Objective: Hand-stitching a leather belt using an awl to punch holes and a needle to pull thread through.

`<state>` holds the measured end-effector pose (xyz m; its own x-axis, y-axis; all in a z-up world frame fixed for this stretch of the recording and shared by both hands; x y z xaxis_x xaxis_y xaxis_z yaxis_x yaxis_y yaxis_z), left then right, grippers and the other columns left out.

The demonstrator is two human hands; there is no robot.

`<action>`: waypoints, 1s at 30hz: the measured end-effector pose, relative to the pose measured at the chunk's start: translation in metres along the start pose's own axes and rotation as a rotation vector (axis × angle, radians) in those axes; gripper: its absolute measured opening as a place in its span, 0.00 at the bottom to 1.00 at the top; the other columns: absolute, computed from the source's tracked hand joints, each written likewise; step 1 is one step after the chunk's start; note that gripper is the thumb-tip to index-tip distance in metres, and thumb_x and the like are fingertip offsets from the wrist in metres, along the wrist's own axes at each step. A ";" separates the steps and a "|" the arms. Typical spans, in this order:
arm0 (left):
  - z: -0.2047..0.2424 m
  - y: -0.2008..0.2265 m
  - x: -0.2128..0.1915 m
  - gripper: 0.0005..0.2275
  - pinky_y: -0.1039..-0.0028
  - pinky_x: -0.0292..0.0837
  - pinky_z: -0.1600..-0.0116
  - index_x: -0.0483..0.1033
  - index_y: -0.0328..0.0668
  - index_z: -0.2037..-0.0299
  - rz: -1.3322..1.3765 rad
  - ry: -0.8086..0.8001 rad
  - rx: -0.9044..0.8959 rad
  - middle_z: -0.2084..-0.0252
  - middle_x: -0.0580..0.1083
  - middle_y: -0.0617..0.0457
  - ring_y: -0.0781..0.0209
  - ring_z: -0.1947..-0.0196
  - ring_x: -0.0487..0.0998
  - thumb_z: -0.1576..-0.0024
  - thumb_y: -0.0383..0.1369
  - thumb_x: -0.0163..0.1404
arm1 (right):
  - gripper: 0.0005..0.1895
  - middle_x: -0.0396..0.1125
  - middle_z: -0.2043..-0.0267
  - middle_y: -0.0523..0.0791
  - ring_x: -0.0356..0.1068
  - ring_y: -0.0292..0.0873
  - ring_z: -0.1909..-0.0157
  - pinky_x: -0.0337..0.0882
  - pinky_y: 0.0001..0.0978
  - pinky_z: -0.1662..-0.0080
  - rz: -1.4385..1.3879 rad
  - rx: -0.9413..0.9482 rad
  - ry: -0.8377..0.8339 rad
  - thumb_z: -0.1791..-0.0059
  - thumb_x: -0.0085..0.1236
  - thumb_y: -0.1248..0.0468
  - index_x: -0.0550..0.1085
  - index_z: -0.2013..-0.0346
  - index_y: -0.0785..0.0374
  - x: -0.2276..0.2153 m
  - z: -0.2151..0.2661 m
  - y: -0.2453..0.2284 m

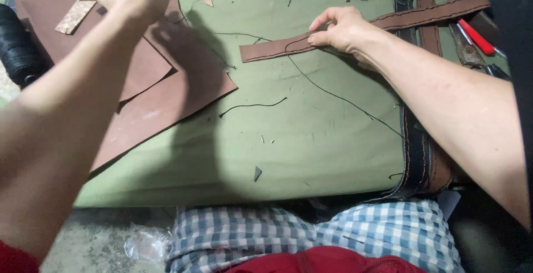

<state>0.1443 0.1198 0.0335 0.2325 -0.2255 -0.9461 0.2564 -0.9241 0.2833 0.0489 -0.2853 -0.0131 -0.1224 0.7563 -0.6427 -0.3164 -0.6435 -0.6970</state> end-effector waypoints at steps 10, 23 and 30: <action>0.144 0.154 0.058 0.08 0.68 0.75 0.47 0.85 0.63 0.61 0.269 -0.530 0.339 0.60 0.82 0.61 0.63 0.56 0.80 0.49 0.39 0.56 | 0.10 0.71 0.66 0.38 0.70 0.34 0.60 0.72 0.29 0.51 -0.021 0.029 0.032 0.54 0.71 0.64 0.78 0.62 0.48 -0.002 -0.004 0.003; 0.146 0.151 0.077 0.02 0.81 0.68 0.66 0.82 0.52 0.65 0.619 -0.789 0.187 0.70 0.77 0.62 0.71 0.70 0.72 0.46 0.31 0.57 | 0.18 0.65 0.58 0.40 0.64 0.35 0.60 0.67 0.28 0.65 0.000 0.058 -0.002 0.48 0.48 0.71 0.68 0.46 0.49 -0.016 0.043 -0.022; 0.145 0.148 0.081 0.06 0.81 0.70 0.66 0.82 0.55 0.64 0.644 -0.788 0.211 0.68 0.78 0.63 0.71 0.70 0.74 0.45 0.30 0.53 | 0.23 0.64 0.49 0.47 0.56 0.51 0.43 0.59 0.50 0.44 0.729 -0.350 0.114 0.52 0.62 0.36 0.75 0.62 0.50 0.027 0.099 -0.025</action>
<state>0.0646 -0.0798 -0.0241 -0.4314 -0.7628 -0.4817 0.1136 -0.5756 0.8098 -0.0390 -0.2372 0.0188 -0.0815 0.1289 -0.9883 0.1206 -0.9830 -0.1382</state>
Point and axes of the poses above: each hand's wrist, its own z-axis away from the middle knuckle, its own x-axis out of the palm, y = z × x, the point moved 6 cm from there along -z, towards the middle knuckle
